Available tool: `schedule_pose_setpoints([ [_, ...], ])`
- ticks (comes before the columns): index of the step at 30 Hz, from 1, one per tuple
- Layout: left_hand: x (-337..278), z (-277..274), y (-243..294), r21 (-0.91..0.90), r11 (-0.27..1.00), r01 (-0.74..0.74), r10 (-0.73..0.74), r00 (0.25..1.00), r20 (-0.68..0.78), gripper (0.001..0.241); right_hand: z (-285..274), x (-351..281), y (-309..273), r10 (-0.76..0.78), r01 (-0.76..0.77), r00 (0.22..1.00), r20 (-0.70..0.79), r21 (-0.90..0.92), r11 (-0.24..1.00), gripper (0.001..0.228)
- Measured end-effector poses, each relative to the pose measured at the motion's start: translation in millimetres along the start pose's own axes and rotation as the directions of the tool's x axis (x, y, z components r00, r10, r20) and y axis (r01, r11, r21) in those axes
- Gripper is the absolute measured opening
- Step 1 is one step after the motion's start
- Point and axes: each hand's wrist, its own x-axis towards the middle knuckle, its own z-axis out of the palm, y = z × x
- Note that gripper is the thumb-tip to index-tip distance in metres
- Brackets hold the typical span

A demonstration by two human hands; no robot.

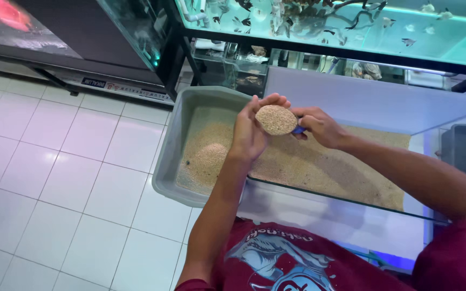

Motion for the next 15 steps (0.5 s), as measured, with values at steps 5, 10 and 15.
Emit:
schedule_pose_setpoints([
  [5,-11.4,-19.5,32.7,-0.185,0.976,-0.113,0.105,0.993,-0.054,0.048,20.5,40.9,-20.1,-0.011,0.016,0.998,0.066,-0.080,0.997,0.047],
  [10,-32.7,-43.0,66.8,-0.173,0.942,-0.287,0.258,0.951,-0.170,0.047,48.6,86.2,-41.5,-0.016,0.057,0.987,0.160,-0.258,0.964,0.057],
  [15,-53.6,-77.8,79.7,0.242,0.935,-0.261,0.348,0.813,-0.467,0.053,77.1,130.6,-60.0,0.107,0.113,0.963,0.247,-0.734,0.670,0.036],
])
